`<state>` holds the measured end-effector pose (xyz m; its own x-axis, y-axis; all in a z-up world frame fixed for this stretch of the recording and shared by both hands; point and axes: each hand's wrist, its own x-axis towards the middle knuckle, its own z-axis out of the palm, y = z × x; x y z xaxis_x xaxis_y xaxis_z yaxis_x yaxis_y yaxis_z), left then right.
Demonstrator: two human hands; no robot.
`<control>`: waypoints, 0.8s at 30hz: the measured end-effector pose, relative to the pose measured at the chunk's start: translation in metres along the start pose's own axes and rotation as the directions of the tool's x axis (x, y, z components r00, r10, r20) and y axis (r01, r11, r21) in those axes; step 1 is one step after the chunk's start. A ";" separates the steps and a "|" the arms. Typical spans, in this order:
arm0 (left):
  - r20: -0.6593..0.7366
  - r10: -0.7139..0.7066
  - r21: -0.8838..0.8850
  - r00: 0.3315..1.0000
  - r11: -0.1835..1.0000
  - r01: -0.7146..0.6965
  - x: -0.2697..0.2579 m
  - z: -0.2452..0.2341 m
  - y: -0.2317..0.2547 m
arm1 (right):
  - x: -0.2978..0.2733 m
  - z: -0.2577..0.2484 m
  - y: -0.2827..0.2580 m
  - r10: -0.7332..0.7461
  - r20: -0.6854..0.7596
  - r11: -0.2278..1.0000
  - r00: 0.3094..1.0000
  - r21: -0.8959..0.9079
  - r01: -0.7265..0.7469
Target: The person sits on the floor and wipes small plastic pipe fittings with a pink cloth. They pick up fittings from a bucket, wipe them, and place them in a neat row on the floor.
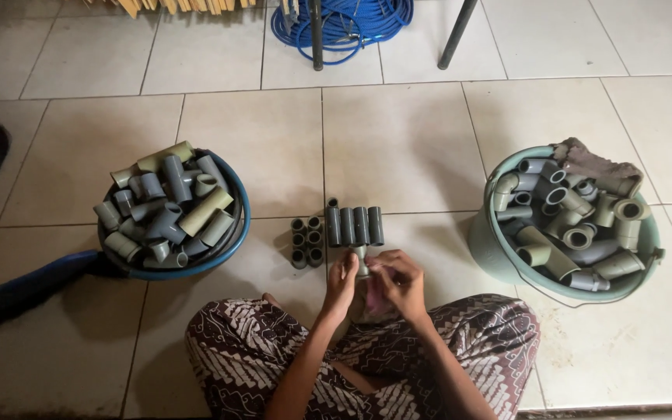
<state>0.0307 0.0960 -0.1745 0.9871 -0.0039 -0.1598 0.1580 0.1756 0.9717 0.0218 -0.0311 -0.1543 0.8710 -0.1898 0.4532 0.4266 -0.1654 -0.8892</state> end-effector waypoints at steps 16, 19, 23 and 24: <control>0.002 -0.209 -0.159 0.978 0.965 0.207 -0.012 0.002 0.004 | 0.010 0.009 -0.022 -0.232 0.037 0.936 0.972 -0.265 0.233; -0.017 -0.193 -0.151 0.981 0.971 0.188 -0.006 -0.001 -0.005 | 0.009 0.010 -0.025 -0.242 0.008 0.947 0.970 -0.218 0.238; -0.083 -0.184 -0.156 0.979 0.973 0.170 -0.003 -0.003 -0.001 | -0.009 0.010 0.005 -0.193 0.075 0.957 0.978 -0.206 0.204; -0.075 -0.218 -0.165 0.973 0.965 0.203 -0.007 -0.002 0.002 | -0.010 0.009 0.008 -0.196 0.077 0.954 0.978 -0.215 0.208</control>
<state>0.0242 0.0984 -0.1721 0.9244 0.0316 -0.3802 0.3493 0.3307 0.8767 0.0183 -0.0214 -0.1664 0.7867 -0.0783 0.6123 0.5361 -0.4050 -0.7406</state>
